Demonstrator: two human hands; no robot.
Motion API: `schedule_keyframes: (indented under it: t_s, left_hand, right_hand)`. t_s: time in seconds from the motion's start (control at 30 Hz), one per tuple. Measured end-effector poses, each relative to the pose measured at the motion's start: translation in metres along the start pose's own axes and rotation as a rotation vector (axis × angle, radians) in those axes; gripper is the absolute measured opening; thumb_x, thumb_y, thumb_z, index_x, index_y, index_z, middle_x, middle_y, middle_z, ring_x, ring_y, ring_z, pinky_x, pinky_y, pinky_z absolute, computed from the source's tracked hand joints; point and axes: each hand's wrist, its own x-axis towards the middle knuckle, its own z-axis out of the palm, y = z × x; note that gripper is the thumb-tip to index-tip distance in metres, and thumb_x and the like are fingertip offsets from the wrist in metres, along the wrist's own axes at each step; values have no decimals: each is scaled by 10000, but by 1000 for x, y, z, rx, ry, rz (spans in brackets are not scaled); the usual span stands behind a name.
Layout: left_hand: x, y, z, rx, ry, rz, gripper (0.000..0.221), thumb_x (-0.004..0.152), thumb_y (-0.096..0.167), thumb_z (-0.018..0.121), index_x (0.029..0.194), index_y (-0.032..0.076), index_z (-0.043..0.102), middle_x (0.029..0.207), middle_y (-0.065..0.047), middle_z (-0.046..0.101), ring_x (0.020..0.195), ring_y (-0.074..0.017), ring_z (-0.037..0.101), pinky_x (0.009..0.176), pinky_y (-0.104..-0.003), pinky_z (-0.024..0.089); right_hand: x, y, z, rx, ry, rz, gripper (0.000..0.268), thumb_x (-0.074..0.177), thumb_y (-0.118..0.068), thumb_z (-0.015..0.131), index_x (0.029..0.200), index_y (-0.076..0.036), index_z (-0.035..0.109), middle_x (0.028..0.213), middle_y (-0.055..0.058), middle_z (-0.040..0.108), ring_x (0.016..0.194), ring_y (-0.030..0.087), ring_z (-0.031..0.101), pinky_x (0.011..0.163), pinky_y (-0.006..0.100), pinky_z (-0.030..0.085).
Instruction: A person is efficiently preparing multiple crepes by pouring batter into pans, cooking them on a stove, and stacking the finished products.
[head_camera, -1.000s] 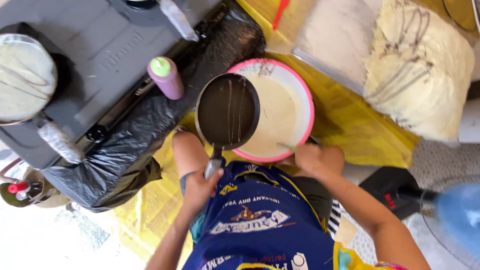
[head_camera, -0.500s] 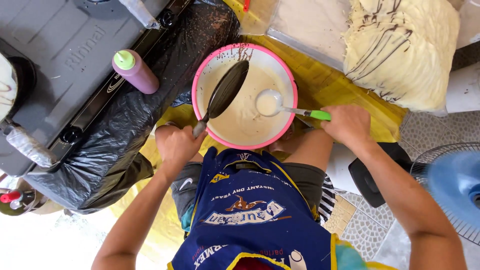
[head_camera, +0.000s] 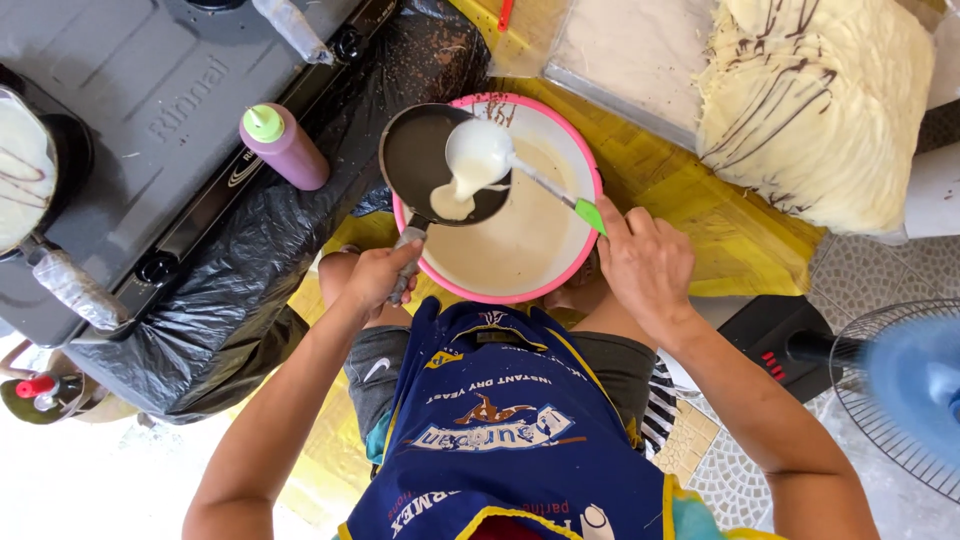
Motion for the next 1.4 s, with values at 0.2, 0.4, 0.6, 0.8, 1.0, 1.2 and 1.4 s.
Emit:
schedule_keyframes:
  t_s: [0.2, 0.4, 0.6, 0.8, 1.0, 1.2, 1.4]
  left_hand:
    - [-21, -11, -5, -177, -22, -6, 472, 981, 428, 673, 819, -12, 619, 538, -97, 524, 332, -180, 519, 281, -291, 400]
    - [15, -112, 33, -586, -230, 88, 453, 972, 414, 685, 896, -25, 608, 545, -90, 475, 330, -176, 502, 294, -274, 410]
    - [39, -95, 69, -494, -133, 377, 266, 976, 200, 703, 884, -28, 600, 514, -199, 557, 321, -294, 590, 274, -321, 439]
    - [-6, -23, 72, -373, -230, 61, 462, 962, 399, 733, 849, -31, 610, 502, -140, 533, 305, -212, 530, 272, -306, 432]
    - [-19, 16, 53, -27, -278, -164, 451, 929, 401, 739, 822, -25, 641, 527, -108, 544, 326, -166, 516, 261, -268, 388]
    - [-45, 25, 57, 202, -231, -82, 386, 911, 275, 762, 814, -77, 636, 504, -161, 563, 307, -211, 554, 250, -272, 409]
    - [-42, -12, 50, 38, -241, 11, 332, 904, 229, 784, 813, -50, 629, 480, -159, 539, 290, -225, 549, 265, -269, 408]
  right_hand:
    - [22, 0, 6, 16, 78, 62, 453, 821, -347, 792, 1271, -362, 749, 768, -34, 532, 603, 157, 571, 554, 295, 515]
    - [40, -7, -20, -2, 133, -12, 462, 772, -274, 798, 1229, -337, 772, 758, -40, 544, 577, 160, 578, 545, 290, 507]
    - [32, -7, -59, -91, 131, -38, 397, 836, -276, 753, 1218, -380, 772, 791, -61, 550, 611, 134, 574, 591, 260, 496]
    - [24, -21, -56, -11, -5, 14, 384, 805, -303, 775, 1186, -351, 768, 749, -57, 560, 569, 144, 602, 551, 269, 507]
    - [8, -10, -15, 262, -436, 357, 442, 864, -363, 710, 1305, -335, 701, 884, 31, 650, 743, 330, 728, 699, 479, 591]
    - [-8, -12, 5, 397, -577, 484, 449, 882, -393, 661, 1329, -352, 673, 931, 43, 668, 838, 379, 740, 799, 509, 582]
    - [-14, 8, -1, 288, -494, 554, 480, 922, -416, 647, 1396, -343, 653, 974, 81, 693, 840, 394, 735, 787, 534, 584]
